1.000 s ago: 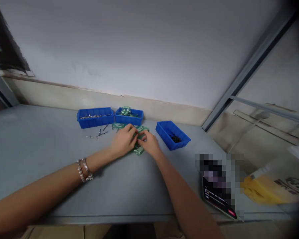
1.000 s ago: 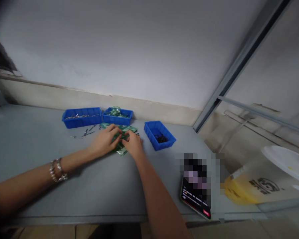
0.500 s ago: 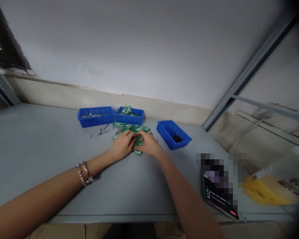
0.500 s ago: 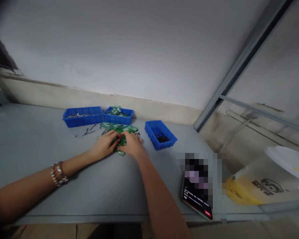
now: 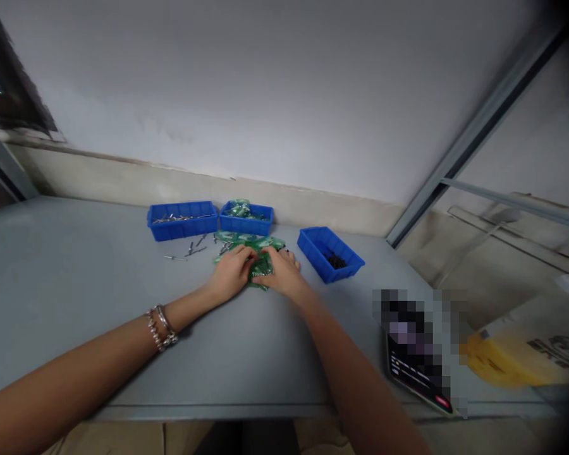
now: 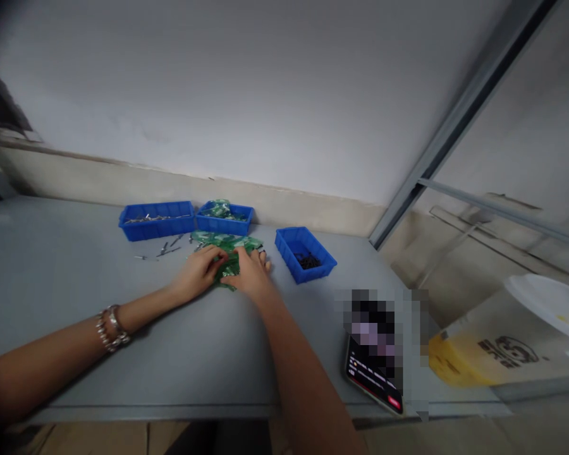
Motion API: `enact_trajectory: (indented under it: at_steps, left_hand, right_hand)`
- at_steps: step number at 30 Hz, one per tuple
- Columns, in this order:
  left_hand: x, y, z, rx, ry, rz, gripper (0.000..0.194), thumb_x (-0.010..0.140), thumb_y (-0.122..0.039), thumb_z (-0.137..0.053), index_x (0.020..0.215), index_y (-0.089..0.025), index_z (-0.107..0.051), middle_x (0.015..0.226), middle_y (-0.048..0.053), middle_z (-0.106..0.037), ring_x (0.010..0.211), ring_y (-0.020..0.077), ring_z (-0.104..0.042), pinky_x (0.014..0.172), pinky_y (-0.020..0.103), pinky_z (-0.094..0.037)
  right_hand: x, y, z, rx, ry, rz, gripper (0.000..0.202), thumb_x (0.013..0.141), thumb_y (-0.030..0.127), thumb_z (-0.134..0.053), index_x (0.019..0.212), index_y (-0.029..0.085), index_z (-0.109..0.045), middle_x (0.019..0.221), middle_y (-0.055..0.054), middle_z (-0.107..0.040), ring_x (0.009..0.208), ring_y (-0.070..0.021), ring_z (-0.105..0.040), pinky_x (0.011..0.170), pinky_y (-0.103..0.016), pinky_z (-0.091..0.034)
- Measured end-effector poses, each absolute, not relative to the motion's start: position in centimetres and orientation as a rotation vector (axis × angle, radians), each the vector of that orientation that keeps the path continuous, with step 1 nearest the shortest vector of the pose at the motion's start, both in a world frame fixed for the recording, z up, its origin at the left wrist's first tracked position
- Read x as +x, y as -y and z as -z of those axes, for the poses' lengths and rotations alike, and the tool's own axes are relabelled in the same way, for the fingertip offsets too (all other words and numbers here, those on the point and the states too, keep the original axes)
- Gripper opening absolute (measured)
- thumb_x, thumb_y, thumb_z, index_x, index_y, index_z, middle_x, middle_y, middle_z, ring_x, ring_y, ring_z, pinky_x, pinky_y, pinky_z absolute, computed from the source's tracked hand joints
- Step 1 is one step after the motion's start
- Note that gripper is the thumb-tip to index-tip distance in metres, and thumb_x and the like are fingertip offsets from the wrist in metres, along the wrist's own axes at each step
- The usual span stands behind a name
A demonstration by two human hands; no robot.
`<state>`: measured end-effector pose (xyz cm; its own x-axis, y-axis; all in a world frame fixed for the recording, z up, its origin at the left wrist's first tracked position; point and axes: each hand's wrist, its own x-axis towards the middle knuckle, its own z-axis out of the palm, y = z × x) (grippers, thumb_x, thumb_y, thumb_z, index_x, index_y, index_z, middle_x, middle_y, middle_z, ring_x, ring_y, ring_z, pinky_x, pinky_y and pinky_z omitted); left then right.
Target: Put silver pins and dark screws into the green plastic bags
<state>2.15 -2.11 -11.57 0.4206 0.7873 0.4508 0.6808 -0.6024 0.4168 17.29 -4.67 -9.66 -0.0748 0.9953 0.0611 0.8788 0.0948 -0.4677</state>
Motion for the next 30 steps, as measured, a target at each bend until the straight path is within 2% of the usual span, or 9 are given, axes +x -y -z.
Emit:
enact_trajectory:
  at_steps: [5, 9, 14, 17, 20, 23, 26, 30]
  left_hand:
    - [2.3, 2.3, 11.3, 2.472, -1.323, -0.942, 0.017, 0.085, -0.012, -0.042, 0.084, -0.016, -0.059, 0.087, 0.008, -0.062, 0.084, 0.0208, -0.059, 0.076, 0.032, -0.046]
    - [2.3, 2.3, 11.3, 2.479, -1.333, -0.938, 0.017, 0.085, -0.013, -0.042, 0.084, -0.016, -0.059, 0.087, 0.008, -0.062, 0.084, 0.0219, -0.058, 0.076, 0.033, -0.046]
    - [2.2, 2.3, 11.5, 2.478, -1.312, -0.977, 0.016, 0.085, -0.014, -0.042, 0.085, -0.017, -0.058, 0.087, 0.007, -0.061, 0.084, 0.0208, -0.059, 0.076, 0.032, -0.046]
    - [2.2, 2.3, 11.5, 2.453, -1.290, -1.028, 0.015, 0.086, -0.016, -0.043, 0.086, -0.016, -0.057, 0.086, 0.008, -0.062, 0.083, 0.0209, -0.058, 0.078, 0.034, -0.046]
    - [2.3, 2.5, 11.3, 2.387, -1.292, -1.068, 0.016, 0.087, -0.025, -0.044, 0.089, -0.016, -0.058, 0.086, 0.007, -0.063, 0.076, 0.0197, -0.057, 0.075, 0.034, -0.047]
    - [2.4, 2.7, 10.9, 2.283, -1.290, -1.077, 0.027, 0.087, -0.037, -0.046, 0.095, -0.015, -0.059, 0.087, 0.007, -0.064, 0.070, 0.0180, -0.056, 0.070, 0.033, -0.046]
    - [2.4, 2.9, 10.5, 2.195, -1.232, -1.057, 0.036, 0.086, -0.045, -0.044, 0.097, -0.014, -0.061, 0.090, 0.008, -0.066, 0.072, 0.0184, -0.057, 0.069, 0.032, -0.045]
    - [2.5, 2.9, 10.4, 2.090, -1.166, -1.028, 0.039, 0.084, -0.049, -0.045, 0.091, -0.015, -0.063, 0.087, 0.007, -0.066, 0.077, 0.0192, -0.058, 0.071, 0.031, -0.044]
  right_hand:
    - [17.2, 4.4, 9.9, -1.879, 1.996, -0.481, 0.071, 0.068, 0.041, -0.076, 0.129, 0.023, -0.043, 0.121, -0.015, -0.055, 0.121, -0.0348, -0.043, 0.093, -0.046, -0.031]
    - [17.2, 4.5, 9.5, -1.860, 1.945, -0.518, 0.063, 0.070, 0.029, -0.075, 0.125, 0.022, -0.044, 0.117, -0.013, -0.060, 0.119, -0.0325, -0.047, 0.094, -0.045, -0.032]
    - [17.7, 4.3, 9.0, -1.741, 1.818, -0.620, 0.054, 0.067, 0.012, -0.067, 0.115, 0.024, -0.046, 0.090, -0.003, -0.064, 0.093, -0.0232, -0.059, 0.085, -0.040, -0.040]
    - [18.2, 3.8, 9.2, -1.650, 1.644, -0.664, 0.053, 0.063, 0.007, -0.061, 0.112, 0.023, -0.047, 0.087, -0.001, -0.062, 0.085, -0.0190, -0.059, 0.077, -0.033, -0.044]
    - [18.6, 3.1, 9.5, -1.536, 1.426, -0.730, 0.053, 0.064, 0.009, -0.058, 0.114, 0.023, -0.045, 0.082, 0.001, -0.059, 0.076, -0.0165, -0.060, 0.069, -0.029, -0.046]
    - [18.6, 2.8, 9.5, -1.346, 1.242, -0.855, 0.052, 0.066, 0.017, -0.059, 0.116, 0.022, -0.043, 0.073, 0.003, -0.056, 0.066, -0.0150, -0.059, 0.062, -0.028, -0.046]
    - [18.5, 3.0, 9.3, -1.158, 1.142, -0.953, 0.049, 0.064, 0.022, -0.064, 0.109, 0.022, -0.047, 0.068, 0.005, -0.055, 0.061, -0.0130, -0.057, 0.061, -0.026, -0.045]
    - [18.2, 3.4, 9.0, -1.043, 1.103, -1.057, 0.043, 0.059, 0.026, -0.070, 0.098, 0.022, -0.052, 0.067, 0.005, -0.057, 0.059, -0.0104, -0.054, 0.057, -0.024, -0.041]
